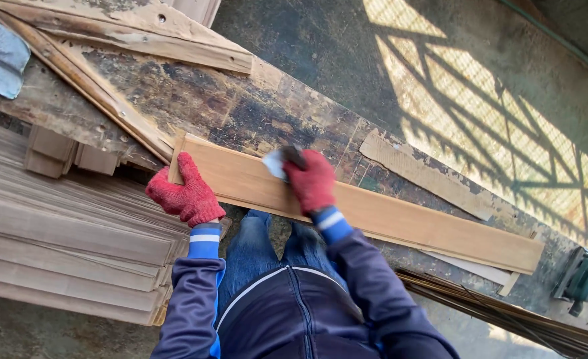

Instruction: Sanding a long wooden plank by hand using a piece of sandpaper.

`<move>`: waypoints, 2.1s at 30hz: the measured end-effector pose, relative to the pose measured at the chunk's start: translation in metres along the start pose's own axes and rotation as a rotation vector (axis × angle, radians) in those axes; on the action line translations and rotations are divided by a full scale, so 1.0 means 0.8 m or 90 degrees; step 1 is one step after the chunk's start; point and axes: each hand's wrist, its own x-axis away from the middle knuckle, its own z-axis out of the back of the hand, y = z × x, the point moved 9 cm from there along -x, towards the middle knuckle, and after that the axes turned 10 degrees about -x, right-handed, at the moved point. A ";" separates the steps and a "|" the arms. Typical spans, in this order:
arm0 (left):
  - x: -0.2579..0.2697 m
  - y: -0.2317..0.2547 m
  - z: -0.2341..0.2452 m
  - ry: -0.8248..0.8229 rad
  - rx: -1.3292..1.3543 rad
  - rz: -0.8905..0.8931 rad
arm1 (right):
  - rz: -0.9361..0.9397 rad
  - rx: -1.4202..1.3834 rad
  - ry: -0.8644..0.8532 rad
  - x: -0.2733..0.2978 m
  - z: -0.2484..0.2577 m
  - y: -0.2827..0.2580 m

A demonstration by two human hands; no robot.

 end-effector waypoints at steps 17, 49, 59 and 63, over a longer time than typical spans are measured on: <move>-0.017 -0.003 0.004 -0.049 -0.074 -0.017 | 0.071 0.076 0.013 0.041 -0.011 -0.021; -0.023 0.001 -0.003 -0.104 -0.123 -0.100 | -0.269 -0.058 0.248 0.061 0.229 0.301; -0.033 -0.018 -0.011 -0.130 -0.172 -0.081 | 0.162 0.090 0.016 0.042 -0.016 -0.017; -0.039 -0.020 -0.015 -0.136 -0.174 -0.070 | 0.133 0.047 0.052 0.035 0.053 0.047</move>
